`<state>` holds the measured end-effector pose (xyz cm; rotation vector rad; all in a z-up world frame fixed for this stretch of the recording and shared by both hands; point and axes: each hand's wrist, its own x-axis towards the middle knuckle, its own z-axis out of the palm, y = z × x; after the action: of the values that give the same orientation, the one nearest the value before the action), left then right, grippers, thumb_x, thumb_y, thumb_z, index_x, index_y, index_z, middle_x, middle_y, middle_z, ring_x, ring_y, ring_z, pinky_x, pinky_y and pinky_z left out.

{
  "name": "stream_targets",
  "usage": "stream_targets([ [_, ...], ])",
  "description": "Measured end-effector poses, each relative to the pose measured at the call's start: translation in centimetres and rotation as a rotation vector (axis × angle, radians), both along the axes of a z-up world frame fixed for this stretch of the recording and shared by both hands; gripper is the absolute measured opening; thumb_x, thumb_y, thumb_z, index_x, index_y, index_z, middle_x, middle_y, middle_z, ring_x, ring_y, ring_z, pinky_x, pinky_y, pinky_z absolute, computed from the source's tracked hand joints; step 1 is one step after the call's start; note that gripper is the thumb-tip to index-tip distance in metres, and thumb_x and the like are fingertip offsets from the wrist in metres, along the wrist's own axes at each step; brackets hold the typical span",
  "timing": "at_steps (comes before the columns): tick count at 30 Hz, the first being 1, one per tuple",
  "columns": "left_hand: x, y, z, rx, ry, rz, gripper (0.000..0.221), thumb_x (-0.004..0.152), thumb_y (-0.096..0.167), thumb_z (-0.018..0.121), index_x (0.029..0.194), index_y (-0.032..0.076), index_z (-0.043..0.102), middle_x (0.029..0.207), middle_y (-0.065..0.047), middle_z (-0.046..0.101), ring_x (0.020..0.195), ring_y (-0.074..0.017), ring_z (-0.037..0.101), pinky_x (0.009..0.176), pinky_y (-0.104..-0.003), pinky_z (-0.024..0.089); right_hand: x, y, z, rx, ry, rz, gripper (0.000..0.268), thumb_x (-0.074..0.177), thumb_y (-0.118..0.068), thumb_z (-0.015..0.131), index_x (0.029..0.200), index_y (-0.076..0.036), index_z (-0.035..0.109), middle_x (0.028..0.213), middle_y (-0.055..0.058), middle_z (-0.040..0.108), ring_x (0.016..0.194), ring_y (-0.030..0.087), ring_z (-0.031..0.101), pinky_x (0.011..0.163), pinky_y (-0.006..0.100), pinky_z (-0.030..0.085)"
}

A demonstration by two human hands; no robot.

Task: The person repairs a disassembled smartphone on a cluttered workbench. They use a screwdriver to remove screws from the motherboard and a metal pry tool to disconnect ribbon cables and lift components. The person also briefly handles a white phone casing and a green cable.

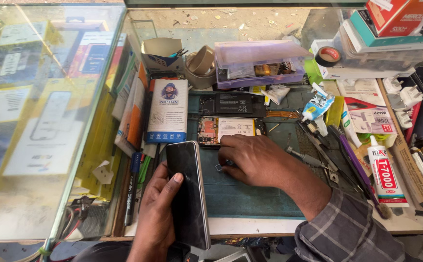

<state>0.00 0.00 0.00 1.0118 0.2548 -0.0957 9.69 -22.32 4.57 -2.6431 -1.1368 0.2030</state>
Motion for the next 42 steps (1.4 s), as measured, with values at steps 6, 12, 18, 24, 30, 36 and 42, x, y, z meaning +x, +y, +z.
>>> stream_targets([
  [6,-0.2,0.4,1.0,0.105,-0.009,-0.155,0.070,0.077,0.006,0.066,0.145,0.003,0.046,0.114,-0.016,0.071,0.108,-0.0218,0.066,0.099,-0.035,0.049,0.7,-0.9,-0.4,0.138,0.010,0.018,0.017,0.084,-0.027,0.075,0.096,-0.015,0.072,0.098,0.003,0.069,0.088,0.029,0.070,0.073,0.046,0.056],
  [12,-0.9,0.4,5.4,0.433,-0.084,-0.399,0.068,0.081,0.004,0.068,0.145,0.014,0.046,0.123,-0.010,0.073,0.113,-0.0180,0.067,0.096,-0.030,0.050,0.9,-1.3,-0.8,0.077,0.129,-0.064,0.017,0.086,-0.026,0.075,0.092,-0.012,0.067,0.095,0.003,0.069,0.088,0.027,0.070,0.073,0.043,0.056],
  [18,0.8,-1.1,9.3,1.657,-0.371,-0.547,0.045,0.090,0.024,0.065,0.134,0.031,0.065,0.099,-0.007,0.076,0.077,-0.0325,0.074,0.063,-0.046,0.055,3.0,-3.7,0.6,0.565,0.117,-0.080,0.011,0.093,-0.014,0.074,0.096,-0.007,0.066,0.087,0.002,0.075,0.078,0.014,0.076,0.070,0.030,0.061],
  [24,2.9,-2.8,9.2,1.711,-0.497,-0.415,0.035,0.088,0.024,0.067,0.122,0.029,0.074,0.095,-0.004,0.077,0.073,-0.0314,0.073,0.059,-0.046,0.056,2.6,-4.7,1.7,0.735,0.267,0.016,0.015,0.093,-0.006,0.075,0.108,-0.007,0.075,0.091,0.003,0.074,0.072,0.012,0.069,0.058,0.027,0.054],
  [30,2.9,-2.2,8.0,1.647,-0.433,-0.385,0.036,0.088,0.024,0.067,0.122,0.029,0.076,0.094,-0.003,0.077,0.069,-0.0291,0.073,0.056,-0.043,0.057,1.5,-3.8,2.6,0.627,0.322,0.053,0.011,0.094,-0.009,0.073,0.105,-0.008,0.074,0.090,0.003,0.073,0.072,0.013,0.069,0.057,0.030,0.053],
  [36,2.9,-1.9,7.8,1.599,-0.486,-0.364,0.038,0.088,0.021,0.067,0.123,0.028,0.077,0.095,-0.003,0.078,0.068,-0.0289,0.073,0.056,-0.043,0.056,1.0,-3.3,2.9,0.605,0.220,0.130,0.009,0.092,-0.006,0.072,0.101,-0.008,0.072,0.083,0.004,0.067,0.073,0.018,0.069,0.061,0.035,0.053],
  [42,2.6,-1.7,7.5,1.596,-0.517,-0.337,0.038,0.087,0.021,0.068,0.124,0.028,0.077,0.095,-0.003,0.078,0.068,-0.0294,0.073,0.056,-0.043,0.056,0.7,-3.2,3.2,0.573,0.084,0.201,0.010,0.089,-0.003,0.072,0.098,-0.007,0.070,0.084,0.006,0.065,0.078,0.022,0.067,0.065,0.038,0.052],
])
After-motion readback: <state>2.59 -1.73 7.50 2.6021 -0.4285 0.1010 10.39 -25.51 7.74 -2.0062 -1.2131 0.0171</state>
